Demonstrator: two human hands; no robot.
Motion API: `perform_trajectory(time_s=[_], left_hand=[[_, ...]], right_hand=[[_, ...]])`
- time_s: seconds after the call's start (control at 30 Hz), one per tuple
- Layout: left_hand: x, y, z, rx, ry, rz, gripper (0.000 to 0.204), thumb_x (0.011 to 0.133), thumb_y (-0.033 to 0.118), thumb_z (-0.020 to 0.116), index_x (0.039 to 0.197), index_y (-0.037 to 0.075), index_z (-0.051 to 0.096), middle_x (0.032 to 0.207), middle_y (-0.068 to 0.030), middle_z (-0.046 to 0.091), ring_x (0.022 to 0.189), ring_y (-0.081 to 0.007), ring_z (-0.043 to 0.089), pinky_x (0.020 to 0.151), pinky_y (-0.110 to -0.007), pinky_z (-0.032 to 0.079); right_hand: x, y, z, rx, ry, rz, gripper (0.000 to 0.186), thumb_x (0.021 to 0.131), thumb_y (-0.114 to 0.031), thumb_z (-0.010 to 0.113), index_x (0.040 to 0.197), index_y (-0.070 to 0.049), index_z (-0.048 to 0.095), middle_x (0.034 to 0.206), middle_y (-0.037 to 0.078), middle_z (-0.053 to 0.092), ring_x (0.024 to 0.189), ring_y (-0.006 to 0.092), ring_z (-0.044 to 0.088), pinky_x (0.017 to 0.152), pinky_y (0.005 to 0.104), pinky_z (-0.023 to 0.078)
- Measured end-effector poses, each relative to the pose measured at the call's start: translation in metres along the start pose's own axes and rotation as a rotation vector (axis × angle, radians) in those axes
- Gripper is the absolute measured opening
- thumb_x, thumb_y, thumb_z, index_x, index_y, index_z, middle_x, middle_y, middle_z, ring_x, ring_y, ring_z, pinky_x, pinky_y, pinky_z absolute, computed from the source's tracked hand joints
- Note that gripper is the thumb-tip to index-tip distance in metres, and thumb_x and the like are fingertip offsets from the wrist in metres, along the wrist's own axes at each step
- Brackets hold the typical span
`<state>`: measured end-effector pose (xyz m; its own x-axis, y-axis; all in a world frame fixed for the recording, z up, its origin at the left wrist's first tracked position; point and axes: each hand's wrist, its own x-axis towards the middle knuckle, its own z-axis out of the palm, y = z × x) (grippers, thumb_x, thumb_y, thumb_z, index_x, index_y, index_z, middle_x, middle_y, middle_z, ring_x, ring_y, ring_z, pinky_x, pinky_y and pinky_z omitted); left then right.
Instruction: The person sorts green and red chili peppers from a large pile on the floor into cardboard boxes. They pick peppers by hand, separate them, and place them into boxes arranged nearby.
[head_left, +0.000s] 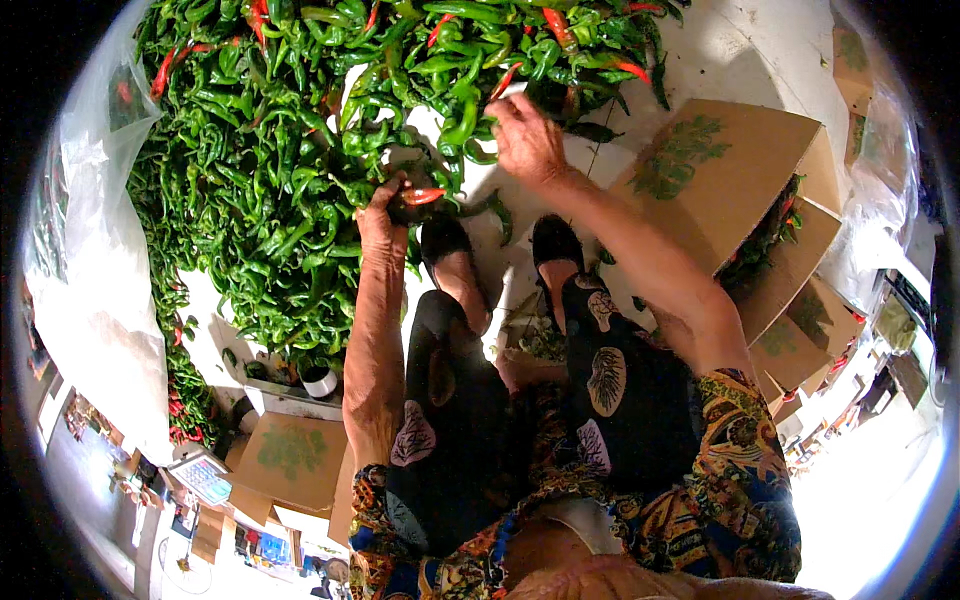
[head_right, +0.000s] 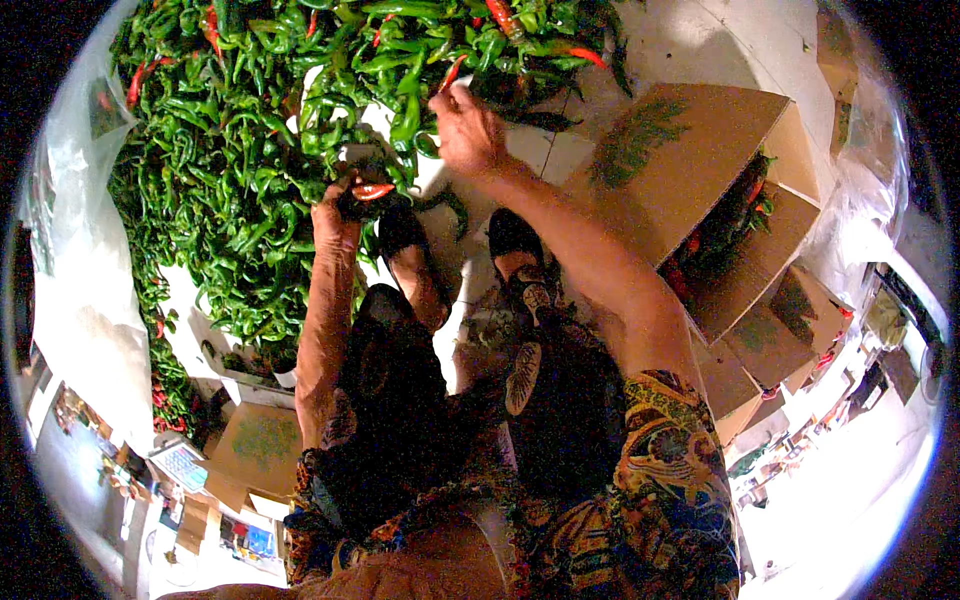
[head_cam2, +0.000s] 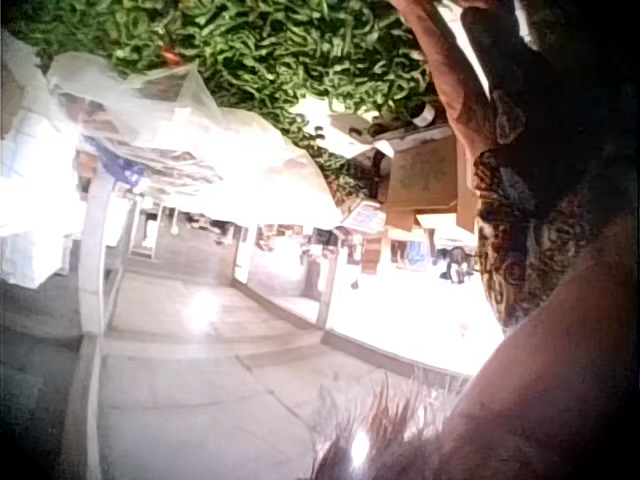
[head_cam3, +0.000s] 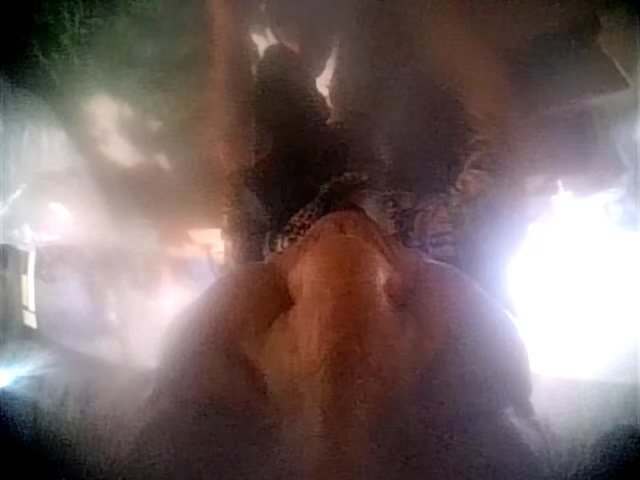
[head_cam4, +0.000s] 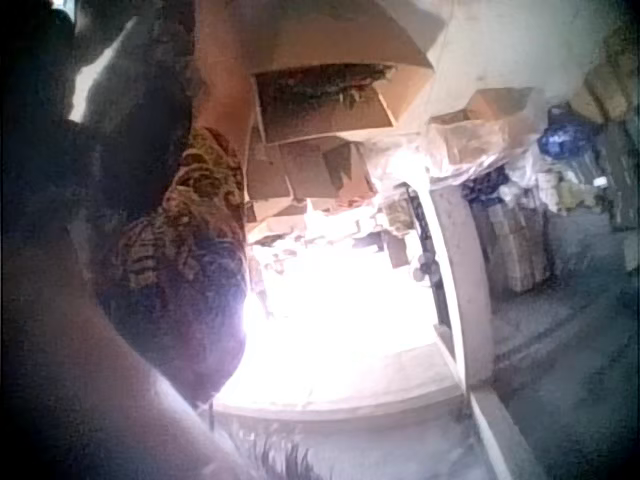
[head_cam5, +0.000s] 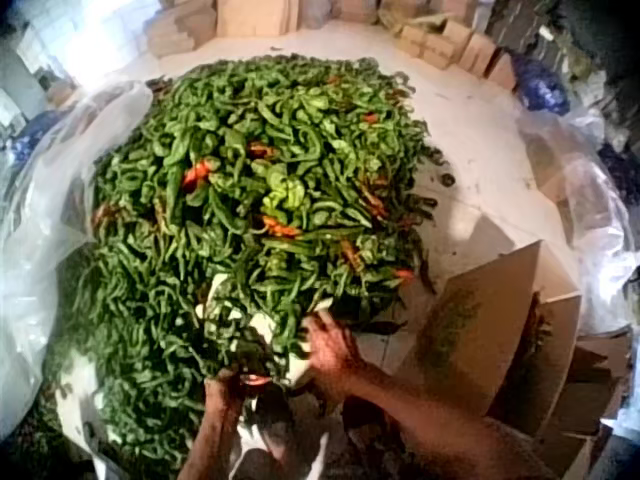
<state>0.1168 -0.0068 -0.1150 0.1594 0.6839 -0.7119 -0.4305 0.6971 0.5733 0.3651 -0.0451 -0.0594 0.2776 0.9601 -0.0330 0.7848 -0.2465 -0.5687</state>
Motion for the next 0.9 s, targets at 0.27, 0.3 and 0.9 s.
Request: perform_trajectory(time_s=[0.27,0.3,0.9], left_hand=[[-0.044,-0.014,0.04,-0.081,-0.115,-0.06,0.047,0.073,0.001,0.064,0.118,0.004,0.051,0.089,-0.0062,0.06,0.081,-0.02,0.06,0.077,-0.038,0.053],[-0.042,-0.016,0.038,-0.089,-0.119,-0.075,0.047,0.073,0.001,0.064,0.118,0.004,0.051,0.091,-0.0067,0.06,0.083,-0.0202,0.06,0.078,-0.038,0.052],[-0.048,0.012,0.037,-0.325,-0.312,-0.099,0.042,0.085,0.007,0.06,0.124,0.005,0.046,0.108,-0.0126,0.06,0.098,-0.0252,0.058,0.088,-0.041,0.048]], right_hand=[[0.048,0.034,-0.014,-0.662,-0.154,-0.346,0.023,0.074,-0.014,0.057,0.095,-0.014,0.066,0.098,0.005,0.05,0.098,0.0236,0.048,0.081,0.0377,0.044],[0.047,0.034,-0.013,-0.654,-0.169,-0.361,0.022,0.075,-0.014,0.057,0.094,-0.014,0.066,0.097,0.005,0.05,0.099,0.0237,0.048,0.082,0.0385,0.043],[0.027,-0.05,-0.011,1.215,-1.034,0.481,0.031,0.085,-0.037,0.064,0.102,-0.011,0.06,0.094,0.0,0.066,0.085,0.0113,0.062,0.073,0.0252,0.048]])
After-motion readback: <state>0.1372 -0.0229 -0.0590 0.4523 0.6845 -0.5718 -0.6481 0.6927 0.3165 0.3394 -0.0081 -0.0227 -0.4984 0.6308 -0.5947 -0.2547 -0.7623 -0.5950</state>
